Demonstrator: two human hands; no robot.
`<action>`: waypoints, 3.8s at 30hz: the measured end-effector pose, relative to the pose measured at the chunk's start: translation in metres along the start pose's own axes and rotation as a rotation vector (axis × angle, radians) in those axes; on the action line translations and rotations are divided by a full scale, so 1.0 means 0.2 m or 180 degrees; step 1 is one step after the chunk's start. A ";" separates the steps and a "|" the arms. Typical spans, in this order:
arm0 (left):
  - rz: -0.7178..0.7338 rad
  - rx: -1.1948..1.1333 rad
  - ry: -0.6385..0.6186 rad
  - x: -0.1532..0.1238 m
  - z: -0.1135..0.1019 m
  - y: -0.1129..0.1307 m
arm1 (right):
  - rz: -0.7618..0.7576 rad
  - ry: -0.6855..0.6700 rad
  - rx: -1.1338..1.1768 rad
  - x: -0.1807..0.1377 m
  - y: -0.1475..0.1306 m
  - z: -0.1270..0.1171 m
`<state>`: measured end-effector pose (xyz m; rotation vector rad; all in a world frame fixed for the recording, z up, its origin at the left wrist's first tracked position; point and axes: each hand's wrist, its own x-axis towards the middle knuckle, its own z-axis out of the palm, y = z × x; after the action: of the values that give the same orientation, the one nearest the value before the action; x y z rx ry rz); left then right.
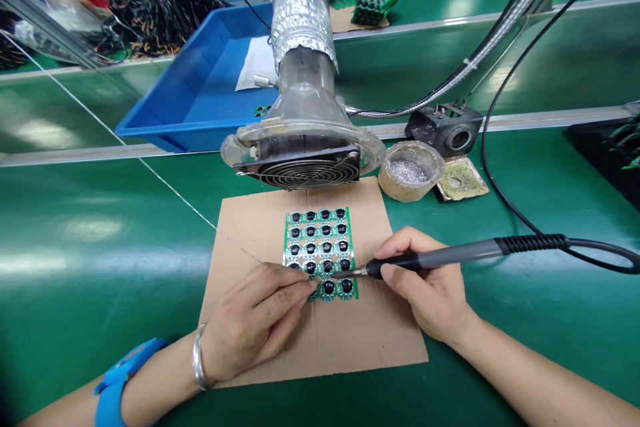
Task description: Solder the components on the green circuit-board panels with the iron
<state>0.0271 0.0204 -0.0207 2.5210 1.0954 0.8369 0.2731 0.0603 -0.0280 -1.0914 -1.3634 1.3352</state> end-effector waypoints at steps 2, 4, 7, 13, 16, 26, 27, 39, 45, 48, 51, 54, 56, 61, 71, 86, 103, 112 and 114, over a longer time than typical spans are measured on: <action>-0.0001 0.0038 -0.0004 0.00 0.00 0.00 | 0.0008 0.0000 -0.0020 0.00 0.00 0.00; 0.0004 0.0062 -0.0006 0.00 0.01 0.00 | -0.0004 -0.0001 -0.0050 0.00 -0.01 0.00; 0.0013 0.0084 -0.0013 0.00 0.01 -0.01 | -0.0046 -0.0013 -0.0137 0.01 -0.01 0.01; 0.0067 0.0203 0.0029 0.01 0.01 0.00 | -0.0091 -0.0050 -0.0241 0.00 -0.02 0.01; 0.0095 0.0236 0.0050 0.02 0.01 0.00 | -0.0059 -0.0020 -0.0175 0.00 -0.01 0.00; 0.0281 -0.0066 0.0225 -0.03 -0.10 0.08 | -0.0772 -0.0455 -0.0331 -0.09 -0.12 0.00; 0.0386 -0.0154 0.0219 -0.04 -0.11 0.10 | -0.0946 -0.0676 -0.0545 -0.11 -0.13 0.02; 0.0768 0.0079 0.0666 -0.05 -0.11 0.20 | -0.2152 -0.1514 -0.2200 -0.19 -0.12 0.16; 0.0494 0.0728 0.0492 -0.06 -0.25 0.11 | -0.1845 -0.0742 -0.2067 -0.14 -0.10 0.05; -0.0014 -0.0042 0.0160 -0.06 -0.20 0.13 | -0.1514 -0.0289 -0.1513 -0.08 -0.08 -0.01; -0.0084 -0.0859 -0.0473 -0.09 -0.10 0.18 | -0.0938 0.0073 -0.0672 -0.03 -0.04 -0.04; -0.0066 -0.0686 -0.0160 -0.11 -0.06 0.19 | -0.0297 0.0284 0.0134 0.00 -0.02 -0.05; -0.0205 -0.0304 0.0246 -0.12 -0.07 0.18 | -0.0079 0.0296 0.0395 0.00 -0.02 -0.04; -0.0315 0.0160 0.0545 -0.07 -0.10 0.12 | 0.0067 0.0269 0.0230 0.00 -0.02 -0.05; -0.0195 0.0356 0.0456 -0.08 -0.07 0.11 | -0.0085 0.0210 -0.0244 0.00 -0.01 -0.05; -0.0110 0.0339 0.0403 -0.06 -0.06 0.10 | -0.0121 0.0238 -0.0324 0.00 -0.03 -0.05; -0.0080 0.0337 0.0252 -0.07 -0.03 0.08 | -0.0116 0.0233 -0.0085 0.00 -0.02 -0.06; -0.0028 0.0447 0.0254 -0.05 -0.02 0.09 | -0.0053 0.0267 0.0150 0.00 0.00 -0.06; -0.0019 0.0479 0.0263 -0.04 -0.01 0.09 | -0.0056 0.0257 0.0092 0.00 0.00 -0.06</action>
<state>0.0307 0.0019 -0.0139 2.6239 1.2348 0.8957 0.2851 0.0617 -0.0272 -1.0998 -1.2883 1.2807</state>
